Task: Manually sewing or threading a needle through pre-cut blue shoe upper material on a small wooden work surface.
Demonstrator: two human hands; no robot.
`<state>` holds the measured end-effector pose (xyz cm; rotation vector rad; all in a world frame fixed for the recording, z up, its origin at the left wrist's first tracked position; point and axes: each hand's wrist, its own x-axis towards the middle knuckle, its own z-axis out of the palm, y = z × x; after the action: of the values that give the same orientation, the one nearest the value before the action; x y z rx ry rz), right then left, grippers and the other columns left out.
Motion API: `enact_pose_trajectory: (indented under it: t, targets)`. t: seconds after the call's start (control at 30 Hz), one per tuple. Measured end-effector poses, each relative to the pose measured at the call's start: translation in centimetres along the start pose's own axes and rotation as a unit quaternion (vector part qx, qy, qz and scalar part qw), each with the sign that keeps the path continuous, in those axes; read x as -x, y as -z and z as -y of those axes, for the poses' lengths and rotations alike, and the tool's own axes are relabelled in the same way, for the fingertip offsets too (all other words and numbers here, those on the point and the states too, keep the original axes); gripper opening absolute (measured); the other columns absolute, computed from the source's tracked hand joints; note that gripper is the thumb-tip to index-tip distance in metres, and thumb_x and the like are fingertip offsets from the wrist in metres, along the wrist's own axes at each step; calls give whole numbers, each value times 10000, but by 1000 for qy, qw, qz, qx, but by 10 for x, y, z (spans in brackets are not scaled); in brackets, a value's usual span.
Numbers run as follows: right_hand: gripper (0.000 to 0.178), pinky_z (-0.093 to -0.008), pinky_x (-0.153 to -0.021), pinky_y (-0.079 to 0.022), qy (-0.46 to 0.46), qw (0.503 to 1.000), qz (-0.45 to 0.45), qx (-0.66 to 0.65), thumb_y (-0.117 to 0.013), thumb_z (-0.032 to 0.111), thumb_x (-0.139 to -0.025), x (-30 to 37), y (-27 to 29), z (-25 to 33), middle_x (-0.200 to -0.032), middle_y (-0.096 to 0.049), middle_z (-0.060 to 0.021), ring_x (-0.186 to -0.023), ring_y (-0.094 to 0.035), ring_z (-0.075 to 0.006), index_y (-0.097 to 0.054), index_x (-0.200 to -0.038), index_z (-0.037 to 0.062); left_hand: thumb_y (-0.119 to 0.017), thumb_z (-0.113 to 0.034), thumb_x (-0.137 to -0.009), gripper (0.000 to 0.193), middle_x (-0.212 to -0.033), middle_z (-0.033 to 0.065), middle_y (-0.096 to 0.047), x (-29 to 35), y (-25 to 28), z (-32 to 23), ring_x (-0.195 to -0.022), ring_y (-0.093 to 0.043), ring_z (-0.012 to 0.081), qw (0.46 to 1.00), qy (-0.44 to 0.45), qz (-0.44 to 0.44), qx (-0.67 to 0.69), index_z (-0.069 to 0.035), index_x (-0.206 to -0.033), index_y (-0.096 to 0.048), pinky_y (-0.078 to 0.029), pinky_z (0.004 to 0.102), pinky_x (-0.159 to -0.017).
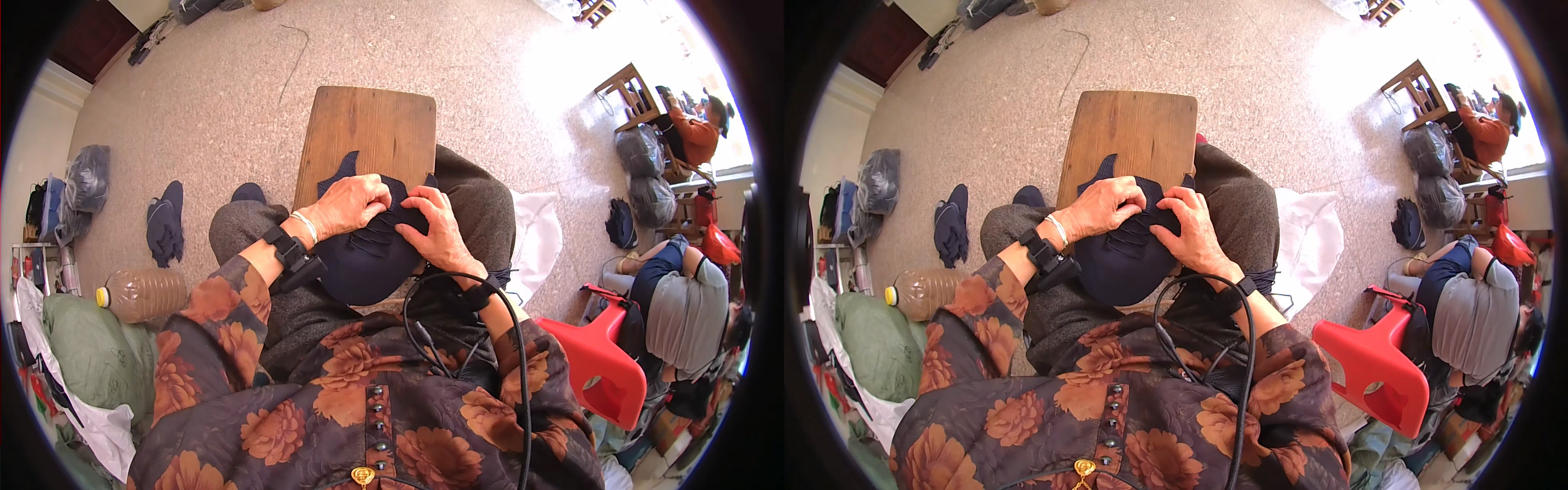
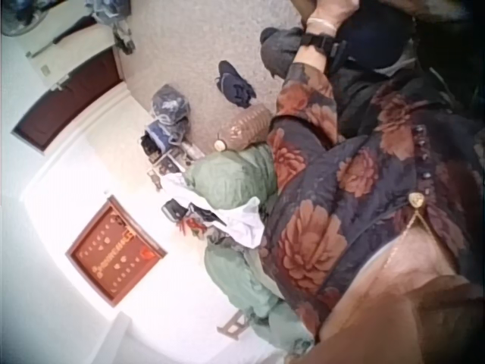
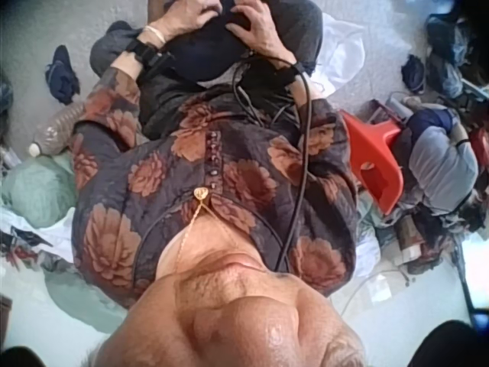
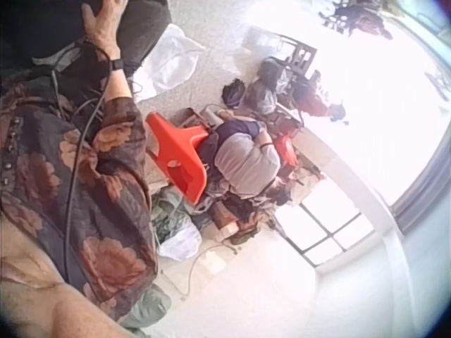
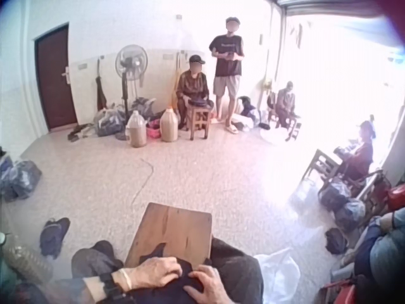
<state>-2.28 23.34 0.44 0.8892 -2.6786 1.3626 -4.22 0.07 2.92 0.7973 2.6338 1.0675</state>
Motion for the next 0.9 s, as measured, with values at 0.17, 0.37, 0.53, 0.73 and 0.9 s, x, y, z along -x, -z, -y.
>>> enact_pose_trajectory:
  t: [0.17,0.37,0.53,0.73,0.9]
  targets:
    - [490,-439,-1064,-416,0,1000,16,-12,-838,130,-719,2,-1,0,-1294,-526,-146,-1217,-489,-352,-621,-1147,29,-656,-124,-887,82,-888,119,-636,-2,-3,-3,-843,-664,321,999,26,4,-41,-46,-906,-672,-522,420,-739]
    - [521,-450,-1071,-412,-2,1000,-6,-3,-836,122,-710,2,-8,0,-1316,-522,-149,-1225,-483,-369,-609,-1171,34,-649,-131,-889,89,-889,122,-637,-2,-11,-11,-847,-664,325,999,29,-23,-36,-45,-901,-671,-520,419,-736]
    - [520,-464,-1090,-400,0,1000,-11,-14,-832,117,-711,6,-8,-2,-1341,-521,-155,-1250,-475,-378,-610,-1175,41,-680,-130,-873,92,-887,121,-633,3,-9,-10,-840,-661,323,999,21,-29,-24,-47,-909,-663,-516,414,-732]
    - [521,-467,-1104,-395,5,1000,-17,-7,-833,125,-721,7,-10,-3,-1373,-509,-161,-1281,-462,-384,-607,-1185,49,-695,-136,-871,105,-889,122,-622,6,-12,-10,-821,-655,327,999,23,-30,-39,-49,-909,-652,-512,415,-722]
    - [526,-469,-1105,-394,-8,1000,-17,-18,-834,123,-724,8,-13,-3,-1387,-501,-161,-1282,-461,-387,-602,-1190,52,-676,-137,-877,96,-878,114,-615,6,-16,-15,-793,-655,327,996,56,-50,-54,-55,-908,-636,-516,417,-704]
